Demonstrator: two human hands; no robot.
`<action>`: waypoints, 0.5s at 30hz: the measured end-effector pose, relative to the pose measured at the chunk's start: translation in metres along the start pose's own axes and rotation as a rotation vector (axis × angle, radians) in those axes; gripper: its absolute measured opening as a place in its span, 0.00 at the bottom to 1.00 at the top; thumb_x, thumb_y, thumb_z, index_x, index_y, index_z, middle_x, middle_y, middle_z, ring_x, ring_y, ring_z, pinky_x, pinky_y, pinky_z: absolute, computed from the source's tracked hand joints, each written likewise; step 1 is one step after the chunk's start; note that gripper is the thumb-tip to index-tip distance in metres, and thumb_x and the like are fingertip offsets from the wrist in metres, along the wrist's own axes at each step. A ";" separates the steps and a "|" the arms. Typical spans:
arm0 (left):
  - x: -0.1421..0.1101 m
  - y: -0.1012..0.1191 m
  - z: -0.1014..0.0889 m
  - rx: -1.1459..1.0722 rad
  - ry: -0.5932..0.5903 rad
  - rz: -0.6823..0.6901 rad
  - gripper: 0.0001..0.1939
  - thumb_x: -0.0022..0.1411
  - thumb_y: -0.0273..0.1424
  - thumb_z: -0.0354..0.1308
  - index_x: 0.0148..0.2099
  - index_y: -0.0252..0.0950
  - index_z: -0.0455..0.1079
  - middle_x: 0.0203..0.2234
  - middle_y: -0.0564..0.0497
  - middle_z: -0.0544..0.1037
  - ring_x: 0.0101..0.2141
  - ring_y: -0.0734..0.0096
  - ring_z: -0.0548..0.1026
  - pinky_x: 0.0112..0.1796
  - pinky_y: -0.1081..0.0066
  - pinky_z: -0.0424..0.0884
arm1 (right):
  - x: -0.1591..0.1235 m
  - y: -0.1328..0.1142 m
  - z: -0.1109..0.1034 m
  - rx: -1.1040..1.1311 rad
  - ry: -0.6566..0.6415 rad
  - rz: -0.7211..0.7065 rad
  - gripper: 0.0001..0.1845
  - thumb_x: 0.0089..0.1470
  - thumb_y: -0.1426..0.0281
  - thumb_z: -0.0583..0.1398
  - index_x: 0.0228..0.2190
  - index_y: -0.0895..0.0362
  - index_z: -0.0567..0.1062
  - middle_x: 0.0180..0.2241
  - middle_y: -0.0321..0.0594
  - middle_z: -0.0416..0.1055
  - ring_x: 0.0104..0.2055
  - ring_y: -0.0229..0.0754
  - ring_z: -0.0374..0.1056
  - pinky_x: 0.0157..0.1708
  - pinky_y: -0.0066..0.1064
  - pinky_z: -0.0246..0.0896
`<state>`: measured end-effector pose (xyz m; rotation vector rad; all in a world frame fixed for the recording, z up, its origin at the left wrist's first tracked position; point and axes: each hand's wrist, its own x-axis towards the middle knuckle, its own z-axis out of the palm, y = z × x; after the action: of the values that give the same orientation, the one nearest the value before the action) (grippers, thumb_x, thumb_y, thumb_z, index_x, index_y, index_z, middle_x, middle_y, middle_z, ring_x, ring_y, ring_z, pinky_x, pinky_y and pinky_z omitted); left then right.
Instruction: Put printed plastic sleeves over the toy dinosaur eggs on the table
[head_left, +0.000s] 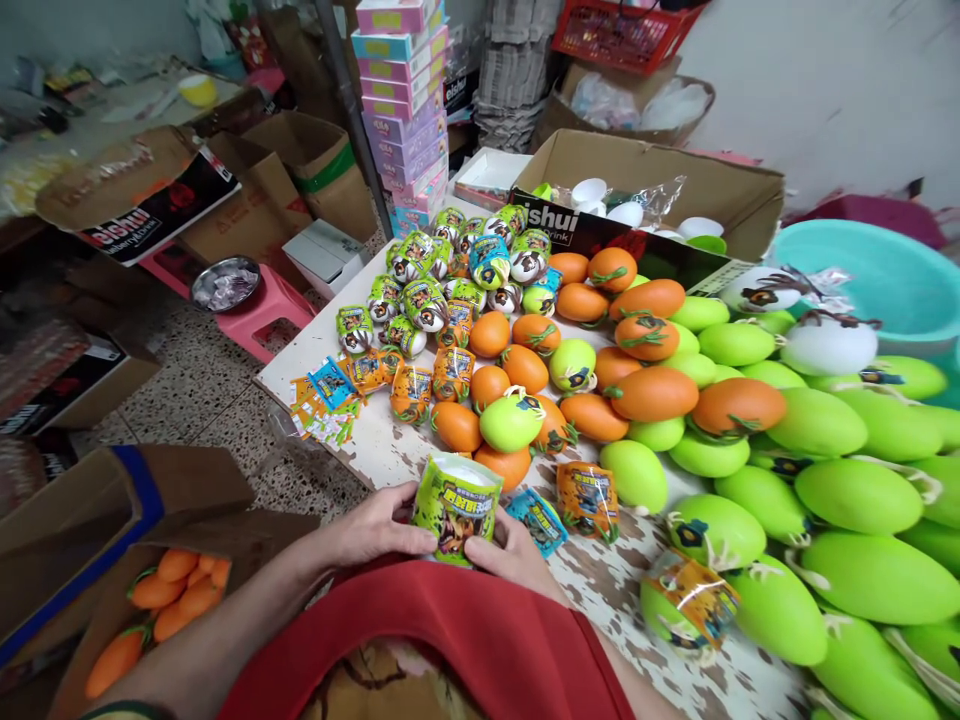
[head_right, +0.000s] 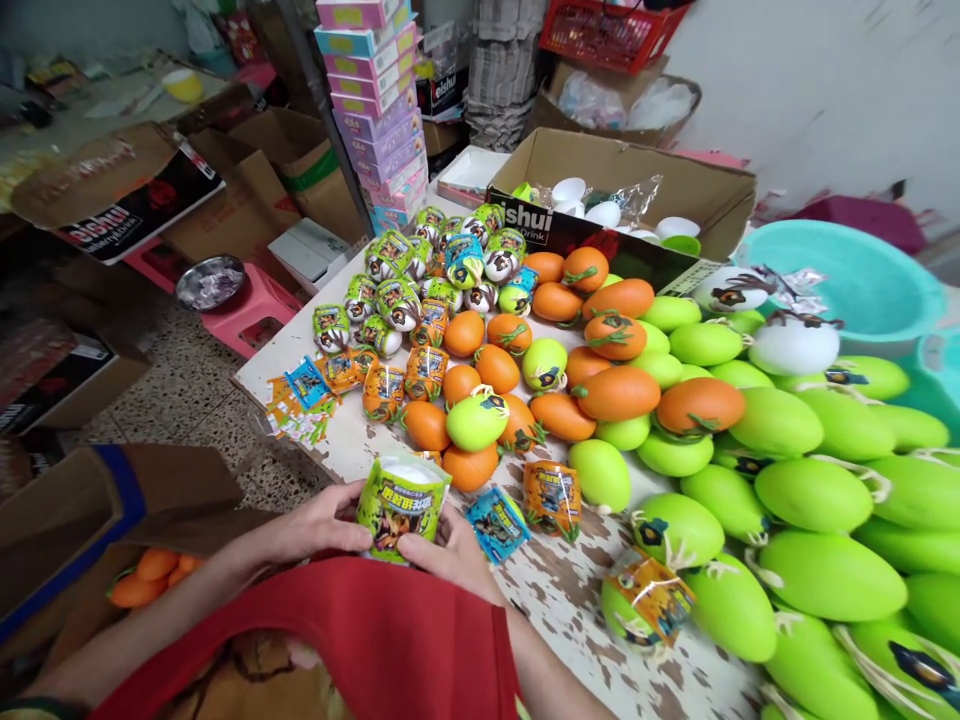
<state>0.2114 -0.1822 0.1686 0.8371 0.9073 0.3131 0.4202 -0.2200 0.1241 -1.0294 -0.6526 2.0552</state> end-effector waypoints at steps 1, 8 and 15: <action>0.000 -0.002 0.000 -0.002 0.009 0.008 0.31 0.53 0.35 0.65 0.59 0.36 0.64 0.50 0.47 0.75 0.51 0.54 0.70 0.52 0.60 0.64 | 0.000 0.001 0.000 0.009 0.001 0.005 0.32 0.38 0.56 0.70 0.45 0.54 0.72 0.42 0.42 0.76 0.52 0.59 0.67 0.54 0.51 0.57; 0.008 -0.021 -0.004 -0.080 0.021 0.047 0.34 0.50 0.41 0.67 0.57 0.36 0.66 0.48 0.45 0.76 0.49 0.52 0.71 0.51 0.58 0.64 | 0.003 0.000 -0.001 -0.004 -0.001 -0.025 0.33 0.40 0.55 0.69 0.47 0.54 0.72 0.42 0.42 0.76 0.50 0.59 0.68 0.51 0.49 0.59; 0.037 -0.011 0.001 -0.218 0.086 0.172 0.36 0.51 0.43 0.66 0.60 0.40 0.61 0.51 0.45 0.73 0.52 0.52 0.70 0.52 0.57 0.64 | 0.026 -0.017 -0.005 0.020 0.064 -0.111 0.34 0.37 0.58 0.71 0.47 0.54 0.72 0.47 0.45 0.74 0.51 0.60 0.67 0.53 0.50 0.58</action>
<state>0.2329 -0.1689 0.1392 0.7046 0.8647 0.5912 0.4206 -0.1886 0.1217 -1.0198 -0.6406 1.9215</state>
